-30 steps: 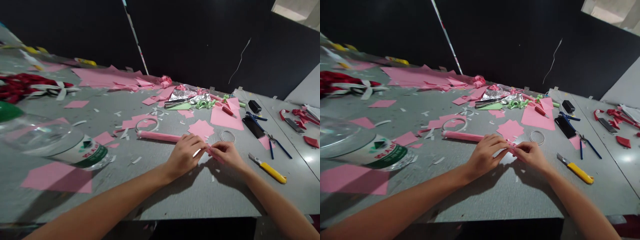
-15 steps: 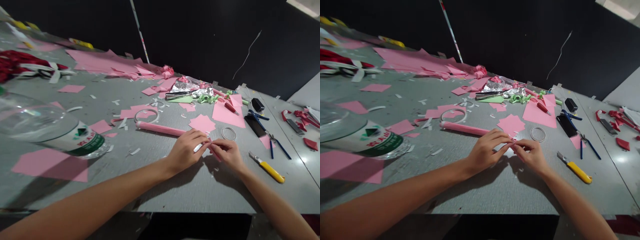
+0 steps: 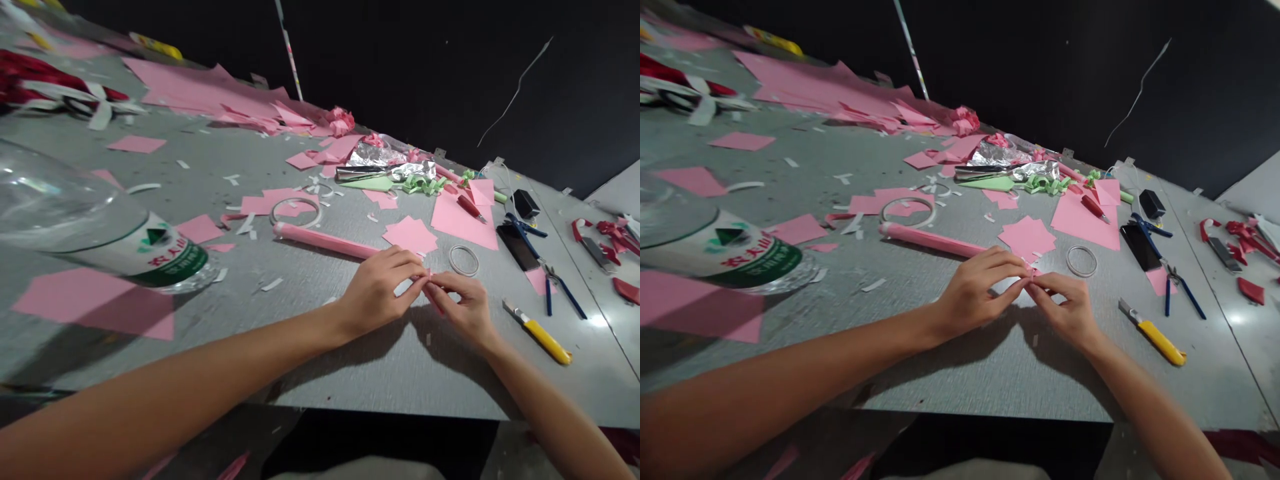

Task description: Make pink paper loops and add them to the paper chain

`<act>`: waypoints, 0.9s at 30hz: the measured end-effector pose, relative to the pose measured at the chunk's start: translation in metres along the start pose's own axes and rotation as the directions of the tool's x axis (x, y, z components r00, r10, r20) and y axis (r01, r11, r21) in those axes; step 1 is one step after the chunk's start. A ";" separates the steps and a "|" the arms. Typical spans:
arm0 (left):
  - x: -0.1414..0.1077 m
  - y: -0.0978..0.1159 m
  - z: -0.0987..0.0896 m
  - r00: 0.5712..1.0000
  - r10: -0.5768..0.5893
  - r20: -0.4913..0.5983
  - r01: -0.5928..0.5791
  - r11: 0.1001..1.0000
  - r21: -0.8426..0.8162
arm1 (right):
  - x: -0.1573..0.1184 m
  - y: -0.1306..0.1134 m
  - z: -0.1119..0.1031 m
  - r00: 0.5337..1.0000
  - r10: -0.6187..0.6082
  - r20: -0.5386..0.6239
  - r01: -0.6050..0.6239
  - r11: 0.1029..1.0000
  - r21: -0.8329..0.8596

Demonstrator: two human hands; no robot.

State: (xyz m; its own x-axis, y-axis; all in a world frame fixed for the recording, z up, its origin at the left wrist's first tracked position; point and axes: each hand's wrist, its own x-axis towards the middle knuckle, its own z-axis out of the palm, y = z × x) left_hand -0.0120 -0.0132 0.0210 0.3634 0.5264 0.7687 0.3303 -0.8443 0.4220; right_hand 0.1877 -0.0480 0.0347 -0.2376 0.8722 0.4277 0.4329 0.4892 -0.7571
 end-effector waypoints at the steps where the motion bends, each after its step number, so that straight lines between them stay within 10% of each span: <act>1: 0.000 0.000 0.000 1.000 -0.005 0.007 0.005 1.000 -0.007 | 0.000 0.000 0.000 1.000 -0.001 0.001 0.001 1.000 -0.009; 27: 0.003 -0.001 0.000 0.999 0.019 -0.030 -0.021 0.996 -0.082 | 0.003 -0.005 0.000 0.999 -0.045 -0.011 0.045 0.999 0.003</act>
State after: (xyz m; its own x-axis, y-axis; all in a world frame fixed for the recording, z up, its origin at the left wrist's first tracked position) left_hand -0.0117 -0.0105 0.0231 0.3434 0.5073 0.7904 0.2498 -0.8606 0.4438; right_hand 0.1850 -0.0481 0.0397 -0.2477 0.8489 0.4669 0.4194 0.5284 -0.7382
